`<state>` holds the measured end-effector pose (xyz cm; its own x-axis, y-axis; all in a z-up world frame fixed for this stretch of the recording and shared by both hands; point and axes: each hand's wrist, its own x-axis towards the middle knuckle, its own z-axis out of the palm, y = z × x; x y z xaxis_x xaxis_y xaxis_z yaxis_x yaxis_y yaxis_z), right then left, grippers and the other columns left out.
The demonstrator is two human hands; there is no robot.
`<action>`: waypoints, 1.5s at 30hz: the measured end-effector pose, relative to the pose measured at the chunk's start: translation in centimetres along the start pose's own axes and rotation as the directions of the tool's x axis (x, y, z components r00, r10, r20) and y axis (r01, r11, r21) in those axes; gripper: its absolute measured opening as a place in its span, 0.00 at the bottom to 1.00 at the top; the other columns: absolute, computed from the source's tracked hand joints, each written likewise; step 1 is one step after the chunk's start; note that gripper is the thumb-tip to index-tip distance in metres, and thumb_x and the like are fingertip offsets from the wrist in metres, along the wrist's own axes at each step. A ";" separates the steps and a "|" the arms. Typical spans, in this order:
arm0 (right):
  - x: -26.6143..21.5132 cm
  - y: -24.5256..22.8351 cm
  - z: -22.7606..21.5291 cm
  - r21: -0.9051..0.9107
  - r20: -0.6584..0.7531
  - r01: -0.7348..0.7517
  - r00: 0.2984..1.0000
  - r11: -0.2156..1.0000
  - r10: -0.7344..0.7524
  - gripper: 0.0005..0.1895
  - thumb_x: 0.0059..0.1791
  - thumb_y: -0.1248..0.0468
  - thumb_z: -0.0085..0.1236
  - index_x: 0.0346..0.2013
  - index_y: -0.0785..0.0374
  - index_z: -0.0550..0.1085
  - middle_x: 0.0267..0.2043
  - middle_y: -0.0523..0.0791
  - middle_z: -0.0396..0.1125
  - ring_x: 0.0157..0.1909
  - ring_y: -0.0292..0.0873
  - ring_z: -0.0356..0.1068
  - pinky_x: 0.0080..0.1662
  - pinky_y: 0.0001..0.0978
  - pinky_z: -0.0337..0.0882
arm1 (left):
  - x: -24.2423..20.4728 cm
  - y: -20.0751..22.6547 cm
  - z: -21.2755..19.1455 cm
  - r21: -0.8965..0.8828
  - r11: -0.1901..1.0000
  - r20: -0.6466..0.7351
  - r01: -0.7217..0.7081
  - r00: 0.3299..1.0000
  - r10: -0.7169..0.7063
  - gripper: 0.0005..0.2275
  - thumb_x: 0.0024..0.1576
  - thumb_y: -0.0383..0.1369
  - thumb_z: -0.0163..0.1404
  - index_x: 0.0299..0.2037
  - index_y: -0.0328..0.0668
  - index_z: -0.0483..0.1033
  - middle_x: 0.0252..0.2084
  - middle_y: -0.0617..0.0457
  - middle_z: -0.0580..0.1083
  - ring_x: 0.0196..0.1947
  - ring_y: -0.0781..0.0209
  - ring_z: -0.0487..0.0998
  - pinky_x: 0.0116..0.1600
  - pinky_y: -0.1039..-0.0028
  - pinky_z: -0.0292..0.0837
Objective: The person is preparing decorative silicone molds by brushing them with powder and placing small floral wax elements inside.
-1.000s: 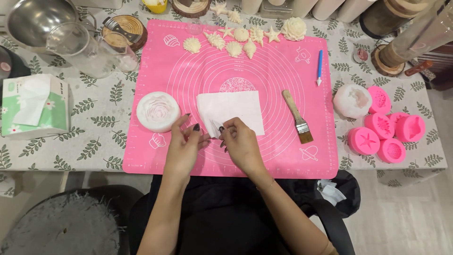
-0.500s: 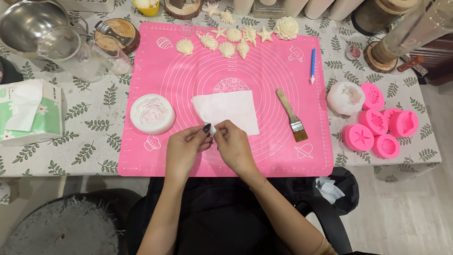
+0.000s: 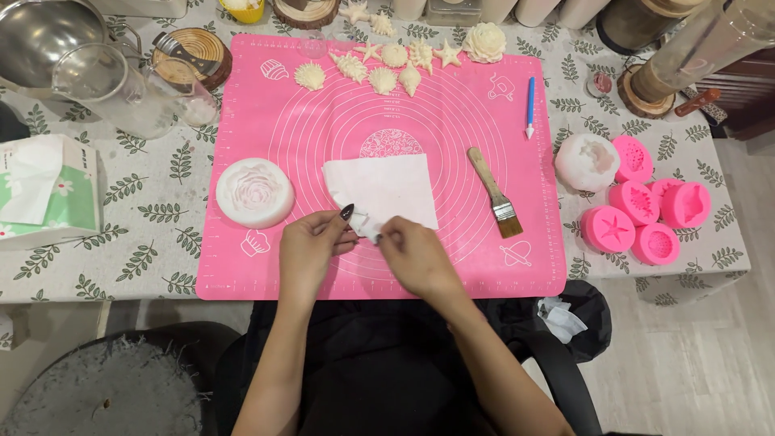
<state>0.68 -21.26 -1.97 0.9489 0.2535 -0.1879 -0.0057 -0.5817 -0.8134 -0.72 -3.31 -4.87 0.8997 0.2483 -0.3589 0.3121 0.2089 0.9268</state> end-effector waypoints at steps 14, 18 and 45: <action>0.6 2.7 -5.3 -0.207 -0.395 -0.177 0.915 0.962 0.083 0.10 0.50 0.61 0.56 0.39 0.66 0.76 0.27 0.51 0.72 0.31 0.52 0.74 0.38 0.43 0.71 | -6.9 6.2 -5.4 0.763 0.645 -0.305 -0.036 0.860 0.409 0.15 0.59 0.41 0.56 0.45 0.35 0.79 0.33 0.43 0.76 0.32 0.48 0.78 0.40 0.58 0.72; 0.9 1.9 -5.4 -0.236 -0.421 -0.120 0.907 0.964 0.010 0.16 0.50 0.56 0.61 0.36 0.69 0.75 0.27 0.50 0.70 0.30 0.50 0.72 0.36 0.43 0.69 | -3.6 3.5 -9.9 0.889 0.412 -0.218 -0.199 0.607 0.764 0.18 0.64 0.40 0.55 0.55 0.31 0.77 0.44 0.39 0.72 0.43 0.42 0.74 0.49 0.57 0.69; 3.9 -7.8 0.1 0.392 -0.119 0.300 0.954 0.870 -0.275 0.22 0.52 0.65 0.56 0.59 0.65 0.66 0.46 0.45 0.71 0.46 0.36 0.73 0.46 0.30 0.76 | -3.3 8.6 -1.3 0.593 0.502 -0.101 -0.629 0.561 0.822 0.11 0.63 0.27 0.53 0.54 0.36 0.80 0.55 0.44 0.73 0.56 0.54 0.77 0.58 0.69 0.74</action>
<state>4.36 -15.61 3.59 0.9442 0.3103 0.1100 0.1559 -0.1270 -0.9796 -1.42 -1.12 4.13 0.7302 0.4065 0.5491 -0.2287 -0.6119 0.7571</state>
